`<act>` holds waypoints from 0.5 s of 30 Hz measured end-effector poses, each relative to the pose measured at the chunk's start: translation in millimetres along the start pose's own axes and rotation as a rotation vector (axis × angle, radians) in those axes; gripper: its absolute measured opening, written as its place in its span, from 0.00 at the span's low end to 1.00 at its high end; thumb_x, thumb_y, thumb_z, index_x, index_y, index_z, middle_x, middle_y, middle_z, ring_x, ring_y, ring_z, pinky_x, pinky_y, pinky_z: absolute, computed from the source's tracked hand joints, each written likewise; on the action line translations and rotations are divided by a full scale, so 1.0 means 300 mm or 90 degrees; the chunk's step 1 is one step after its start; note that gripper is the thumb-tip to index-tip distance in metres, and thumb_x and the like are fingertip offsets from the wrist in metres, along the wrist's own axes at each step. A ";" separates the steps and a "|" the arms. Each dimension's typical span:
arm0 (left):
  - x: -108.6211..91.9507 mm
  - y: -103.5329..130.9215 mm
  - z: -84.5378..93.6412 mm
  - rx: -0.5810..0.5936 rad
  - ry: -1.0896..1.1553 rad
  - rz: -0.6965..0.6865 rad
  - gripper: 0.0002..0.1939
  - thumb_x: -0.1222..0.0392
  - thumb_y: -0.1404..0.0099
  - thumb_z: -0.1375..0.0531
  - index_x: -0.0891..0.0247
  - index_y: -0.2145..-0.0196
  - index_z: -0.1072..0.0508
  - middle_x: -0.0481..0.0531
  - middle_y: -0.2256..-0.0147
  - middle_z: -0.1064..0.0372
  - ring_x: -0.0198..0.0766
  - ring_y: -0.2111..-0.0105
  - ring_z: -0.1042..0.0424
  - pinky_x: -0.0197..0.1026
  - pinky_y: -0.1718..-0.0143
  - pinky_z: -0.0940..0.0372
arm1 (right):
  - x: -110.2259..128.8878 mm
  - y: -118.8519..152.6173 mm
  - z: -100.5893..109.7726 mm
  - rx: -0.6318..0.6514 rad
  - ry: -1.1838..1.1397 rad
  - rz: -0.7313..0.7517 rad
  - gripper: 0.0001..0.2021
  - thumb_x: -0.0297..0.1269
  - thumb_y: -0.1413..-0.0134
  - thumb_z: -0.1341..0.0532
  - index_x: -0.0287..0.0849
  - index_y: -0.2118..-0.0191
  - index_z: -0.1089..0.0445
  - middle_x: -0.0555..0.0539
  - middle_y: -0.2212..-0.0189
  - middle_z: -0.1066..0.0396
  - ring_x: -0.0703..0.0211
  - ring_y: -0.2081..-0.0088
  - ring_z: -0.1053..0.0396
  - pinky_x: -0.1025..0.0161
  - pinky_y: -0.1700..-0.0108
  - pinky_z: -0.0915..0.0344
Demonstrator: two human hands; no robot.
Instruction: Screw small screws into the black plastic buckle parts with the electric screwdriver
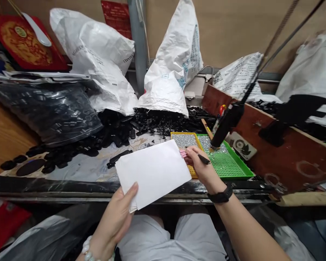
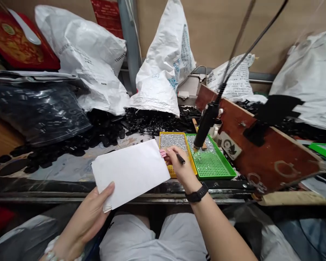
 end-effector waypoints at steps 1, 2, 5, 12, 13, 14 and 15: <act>0.004 -0.012 0.011 -0.010 0.001 0.007 0.32 0.44 0.48 0.40 0.54 0.46 0.36 0.54 0.49 0.32 0.51 0.47 0.36 0.51 0.48 0.33 | -0.015 -0.019 0.019 -0.014 0.000 -0.008 0.13 0.47 0.45 0.45 0.41 0.70 0.37 0.50 0.74 0.33 0.64 0.73 0.33 0.68 0.71 0.40; 0.006 -0.021 0.027 -0.026 0.006 0.012 0.31 0.45 0.48 0.40 0.53 0.47 0.35 0.54 0.49 0.32 0.51 0.47 0.35 0.51 0.49 0.33 | -0.024 -0.037 0.043 -0.035 0.030 -0.005 0.13 0.48 0.45 0.46 0.41 0.68 0.37 0.48 0.71 0.31 0.63 0.72 0.32 0.68 0.71 0.39; 0.008 -0.023 0.078 -0.094 0.064 0.032 0.29 0.49 0.47 0.39 0.54 0.47 0.34 0.53 0.50 0.31 0.49 0.49 0.33 0.49 0.50 0.33 | -0.015 -0.074 0.116 -0.119 0.348 0.061 0.16 0.51 0.45 0.47 0.41 0.68 0.36 0.44 0.70 0.29 0.58 0.72 0.30 0.63 0.70 0.38; -0.035 0.006 0.018 -0.134 0.259 -0.033 0.32 0.52 0.45 0.36 0.62 0.44 0.38 0.57 0.52 0.29 0.47 0.50 0.32 0.46 0.47 0.37 | 0.061 0.031 -0.010 -0.183 0.665 0.344 0.22 0.43 0.44 0.43 0.36 0.46 0.41 0.33 0.55 0.31 0.43 0.55 0.32 0.48 0.57 0.34; -0.044 0.007 0.002 -0.132 0.268 -0.043 0.32 0.52 0.45 0.36 0.61 0.44 0.37 0.57 0.52 0.29 0.46 0.50 0.32 0.45 0.47 0.37 | 0.081 0.071 -0.062 -0.161 0.610 0.386 0.23 0.40 0.43 0.44 0.37 0.44 0.43 0.34 0.52 0.33 0.46 0.51 0.33 0.49 0.54 0.35; -0.054 0.007 -0.015 -0.126 0.273 -0.054 0.31 0.52 0.45 0.36 0.61 0.44 0.37 0.56 0.53 0.29 0.46 0.50 0.32 0.45 0.47 0.37 | 0.094 0.107 -0.125 -0.103 0.552 0.409 0.22 0.37 0.42 0.44 0.40 0.43 0.45 0.36 0.50 0.34 0.49 0.49 0.35 0.50 0.51 0.35; -0.067 0.008 -0.032 -0.118 0.274 -0.068 0.31 0.52 0.45 0.36 0.61 0.45 0.36 0.56 0.53 0.28 0.46 0.50 0.32 0.45 0.46 0.38 | 0.104 0.140 -0.190 -0.040 0.499 0.422 0.23 0.36 0.42 0.44 0.41 0.42 0.47 0.37 0.47 0.37 0.50 0.46 0.37 0.51 0.48 0.36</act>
Point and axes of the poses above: each hand's wrist, its own y-axis away from the middle knuckle, its own z-axis out of the back of the hand, x = y × z, the point moved 8 cm from there along -y, towards the middle knuckle
